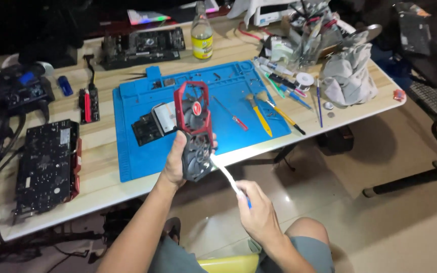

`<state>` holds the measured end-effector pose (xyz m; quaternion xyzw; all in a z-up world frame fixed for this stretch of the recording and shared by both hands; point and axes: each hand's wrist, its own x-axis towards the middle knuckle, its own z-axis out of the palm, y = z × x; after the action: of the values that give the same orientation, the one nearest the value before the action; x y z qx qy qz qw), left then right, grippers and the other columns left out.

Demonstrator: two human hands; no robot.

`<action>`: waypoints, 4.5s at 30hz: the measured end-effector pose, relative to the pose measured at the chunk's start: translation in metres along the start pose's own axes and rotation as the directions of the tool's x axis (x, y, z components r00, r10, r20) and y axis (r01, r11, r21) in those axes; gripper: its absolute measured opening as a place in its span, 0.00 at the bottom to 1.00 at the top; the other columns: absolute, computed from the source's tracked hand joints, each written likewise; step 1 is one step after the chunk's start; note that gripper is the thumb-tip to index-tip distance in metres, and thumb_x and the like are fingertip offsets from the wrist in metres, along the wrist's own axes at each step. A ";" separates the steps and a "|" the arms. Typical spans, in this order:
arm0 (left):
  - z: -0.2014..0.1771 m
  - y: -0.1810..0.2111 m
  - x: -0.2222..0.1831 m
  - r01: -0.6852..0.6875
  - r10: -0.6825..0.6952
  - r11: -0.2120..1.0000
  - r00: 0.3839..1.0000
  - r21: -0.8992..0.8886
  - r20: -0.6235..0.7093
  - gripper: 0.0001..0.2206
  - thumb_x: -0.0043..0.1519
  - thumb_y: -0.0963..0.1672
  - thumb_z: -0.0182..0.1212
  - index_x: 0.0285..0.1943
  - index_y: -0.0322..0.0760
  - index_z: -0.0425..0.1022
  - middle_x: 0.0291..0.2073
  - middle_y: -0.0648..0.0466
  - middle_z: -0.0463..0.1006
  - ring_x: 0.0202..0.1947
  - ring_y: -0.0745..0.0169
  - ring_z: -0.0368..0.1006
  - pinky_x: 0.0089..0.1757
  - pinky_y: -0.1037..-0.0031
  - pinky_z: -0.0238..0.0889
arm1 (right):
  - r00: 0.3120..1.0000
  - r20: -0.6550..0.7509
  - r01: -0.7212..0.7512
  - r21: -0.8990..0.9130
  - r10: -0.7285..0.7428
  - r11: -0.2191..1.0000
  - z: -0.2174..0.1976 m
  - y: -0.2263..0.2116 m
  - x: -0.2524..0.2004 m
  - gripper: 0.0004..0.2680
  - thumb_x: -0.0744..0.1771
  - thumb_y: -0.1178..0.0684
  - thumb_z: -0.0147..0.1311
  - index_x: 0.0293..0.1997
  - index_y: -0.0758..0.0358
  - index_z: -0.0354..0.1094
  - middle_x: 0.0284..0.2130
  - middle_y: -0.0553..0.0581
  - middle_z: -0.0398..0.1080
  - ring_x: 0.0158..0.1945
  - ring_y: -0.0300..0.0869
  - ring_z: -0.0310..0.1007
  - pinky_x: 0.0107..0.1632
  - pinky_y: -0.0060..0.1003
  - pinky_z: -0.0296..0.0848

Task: Cleaning dust from a GPU fan and heatsink using a toothbrush and a small brush.

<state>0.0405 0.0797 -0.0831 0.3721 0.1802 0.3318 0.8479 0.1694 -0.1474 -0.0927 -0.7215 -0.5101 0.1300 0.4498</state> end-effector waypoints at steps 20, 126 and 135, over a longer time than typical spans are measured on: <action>-0.029 -0.015 0.003 -0.089 0.141 0.979 0.946 -0.183 0.293 0.47 0.62 0.62 0.72 0.78 0.22 0.66 0.71 0.35 0.74 0.66 0.44 0.77 0.62 0.60 0.76 | 0.980 0.017 0.199 -0.133 -0.199 0.971 0.000 -0.003 -0.012 0.11 0.70 0.59 0.53 0.60 0.56 0.75 0.39 0.54 0.71 0.38 0.49 0.77 0.42 0.40 0.76; -0.018 -0.001 -0.007 0.122 -0.068 0.981 0.944 -0.150 0.323 0.41 0.68 0.63 0.56 0.75 0.24 0.70 0.59 0.31 0.82 0.57 0.36 0.82 0.57 0.49 0.77 | 0.992 0.118 0.017 -0.494 0.048 0.869 -0.037 -0.067 0.015 0.08 0.69 0.49 0.53 0.53 0.44 0.71 0.35 0.54 0.64 0.30 0.65 0.71 0.31 0.62 0.68; -0.017 -0.003 -0.003 0.173 -0.111 0.960 0.956 -0.220 0.270 0.44 0.65 0.64 0.59 0.76 0.23 0.69 0.61 0.28 0.80 0.57 0.29 0.81 0.59 0.41 0.75 | 0.997 0.078 0.036 -0.512 0.004 0.858 -0.029 -0.062 0.007 0.10 0.70 0.50 0.52 0.58 0.46 0.71 0.32 0.55 0.59 0.26 0.63 0.67 0.26 0.61 0.65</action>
<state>0.0300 0.0846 -0.0962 0.2916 0.0544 0.2384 0.9248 0.1527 -0.1515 -0.0262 -0.8054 -0.5491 0.0133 0.2229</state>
